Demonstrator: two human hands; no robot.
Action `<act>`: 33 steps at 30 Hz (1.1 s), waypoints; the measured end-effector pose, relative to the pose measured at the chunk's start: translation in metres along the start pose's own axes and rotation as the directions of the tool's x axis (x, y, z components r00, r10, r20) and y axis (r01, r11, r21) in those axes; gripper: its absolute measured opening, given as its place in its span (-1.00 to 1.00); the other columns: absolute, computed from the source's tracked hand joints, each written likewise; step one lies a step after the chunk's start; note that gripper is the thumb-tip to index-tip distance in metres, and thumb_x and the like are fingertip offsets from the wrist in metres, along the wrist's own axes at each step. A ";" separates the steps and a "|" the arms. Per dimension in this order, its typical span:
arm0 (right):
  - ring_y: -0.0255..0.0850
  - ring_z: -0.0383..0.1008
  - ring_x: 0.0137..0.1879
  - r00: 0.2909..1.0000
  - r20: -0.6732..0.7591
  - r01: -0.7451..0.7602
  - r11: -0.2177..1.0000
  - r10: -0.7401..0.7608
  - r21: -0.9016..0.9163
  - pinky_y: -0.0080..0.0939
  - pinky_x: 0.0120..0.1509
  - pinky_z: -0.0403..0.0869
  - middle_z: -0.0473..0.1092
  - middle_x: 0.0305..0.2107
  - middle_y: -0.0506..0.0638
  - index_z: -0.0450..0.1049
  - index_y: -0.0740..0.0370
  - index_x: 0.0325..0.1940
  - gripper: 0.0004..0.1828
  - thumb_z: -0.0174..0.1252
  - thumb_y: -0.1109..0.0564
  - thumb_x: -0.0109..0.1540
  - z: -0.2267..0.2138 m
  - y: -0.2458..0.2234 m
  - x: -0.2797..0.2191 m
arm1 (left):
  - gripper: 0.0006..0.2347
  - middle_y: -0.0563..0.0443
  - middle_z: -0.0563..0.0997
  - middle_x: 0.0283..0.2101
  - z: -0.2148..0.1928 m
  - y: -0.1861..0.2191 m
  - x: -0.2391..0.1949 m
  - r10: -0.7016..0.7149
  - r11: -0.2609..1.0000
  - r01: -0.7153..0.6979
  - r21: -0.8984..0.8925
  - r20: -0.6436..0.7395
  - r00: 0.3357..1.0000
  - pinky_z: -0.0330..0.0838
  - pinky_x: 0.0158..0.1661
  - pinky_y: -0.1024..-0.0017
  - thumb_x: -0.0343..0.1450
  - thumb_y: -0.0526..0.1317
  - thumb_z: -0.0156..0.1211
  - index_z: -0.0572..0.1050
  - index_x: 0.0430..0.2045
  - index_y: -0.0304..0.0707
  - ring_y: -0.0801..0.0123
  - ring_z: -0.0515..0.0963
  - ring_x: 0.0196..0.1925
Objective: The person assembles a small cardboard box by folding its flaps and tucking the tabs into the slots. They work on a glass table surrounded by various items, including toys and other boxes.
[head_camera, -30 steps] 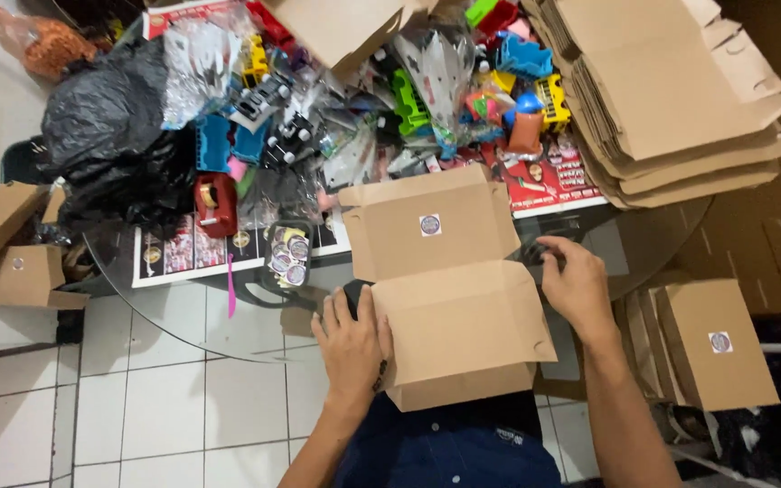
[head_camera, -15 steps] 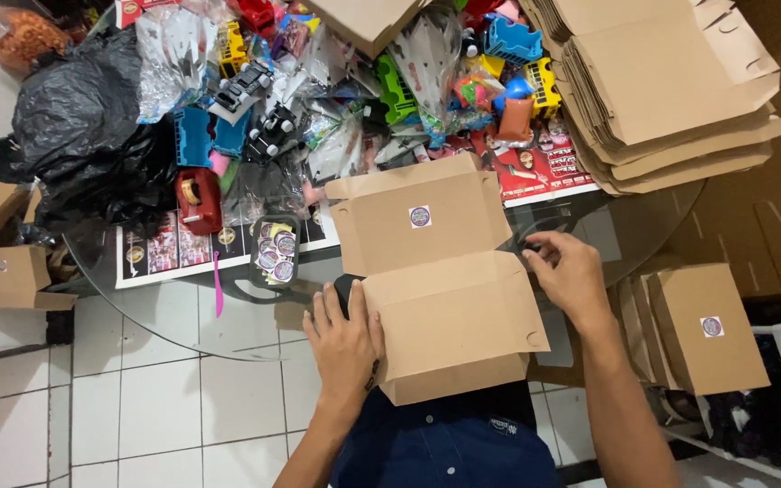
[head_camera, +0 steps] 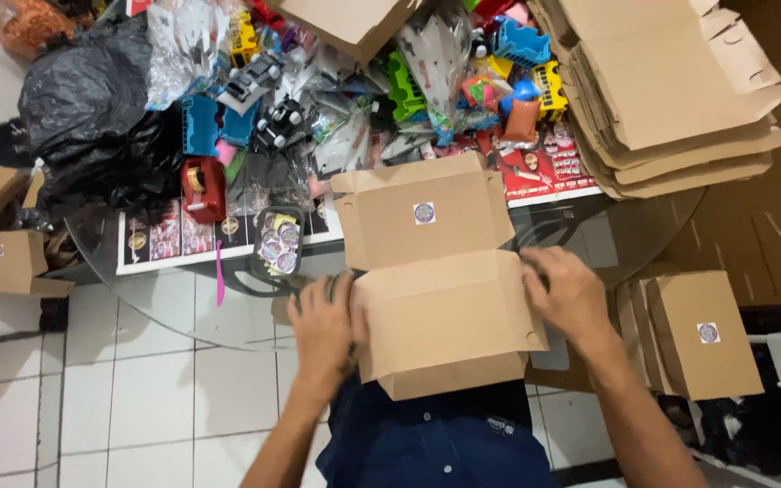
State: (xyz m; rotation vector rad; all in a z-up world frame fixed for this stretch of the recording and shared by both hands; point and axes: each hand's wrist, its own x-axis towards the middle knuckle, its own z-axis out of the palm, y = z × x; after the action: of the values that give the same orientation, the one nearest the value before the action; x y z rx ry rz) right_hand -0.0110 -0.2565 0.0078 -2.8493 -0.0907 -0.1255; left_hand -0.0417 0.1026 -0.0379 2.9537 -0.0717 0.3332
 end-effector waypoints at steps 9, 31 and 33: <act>0.16 0.57 -0.14 0.992 -0.006 -0.117 0.945 0.125 0.304 0.15 -0.02 0.51 0.50 -0.22 0.27 0.46 0.38 0.28 -0.46 0.19 -0.04 0.33 -0.006 -0.035 0.043 | -0.71 -0.15 0.67 -0.30 -0.035 -0.015 0.050 -0.116 0.885 0.174 -0.433 0.157 0.981 0.57 -0.23 0.23 0.51 -0.20 0.00 0.56 0.04 -0.30 0.09 0.68 -0.22; 0.13 0.50 -0.26 0.950 -0.073 -0.233 0.842 0.305 0.486 0.01 -0.17 0.44 0.41 -0.38 0.18 0.56 0.30 0.10 -0.47 0.48 0.03 0.13 0.038 -0.016 0.071 | -0.66 -0.24 0.67 -0.11 -0.049 0.002 0.069 -0.140 0.458 0.421 -0.782 0.405 0.904 0.54 -0.17 0.22 0.33 -0.36 0.24 0.47 0.00 -0.23 0.20 0.65 -0.25; -0.25 0.43 -0.26 0.953 -0.166 -0.058 0.693 0.252 0.719 -0.37 -0.18 0.40 0.41 -0.41 -0.02 0.51 0.23 -0.08 -0.72 0.44 0.14 0.22 0.052 0.001 0.076 | -0.63 -0.18 0.70 -0.22 -0.037 0.001 0.071 -0.118 0.293 0.409 -0.864 0.392 0.913 0.54 -0.25 0.34 0.33 -0.44 0.10 0.42 0.05 -0.21 0.33 0.58 -0.32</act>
State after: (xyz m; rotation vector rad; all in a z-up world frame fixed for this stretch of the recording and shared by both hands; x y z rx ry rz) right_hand 0.0687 -0.2387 -0.0354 -2.0235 0.1366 -0.3380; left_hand 0.0191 0.1055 0.0140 1.7200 0.1607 -0.1479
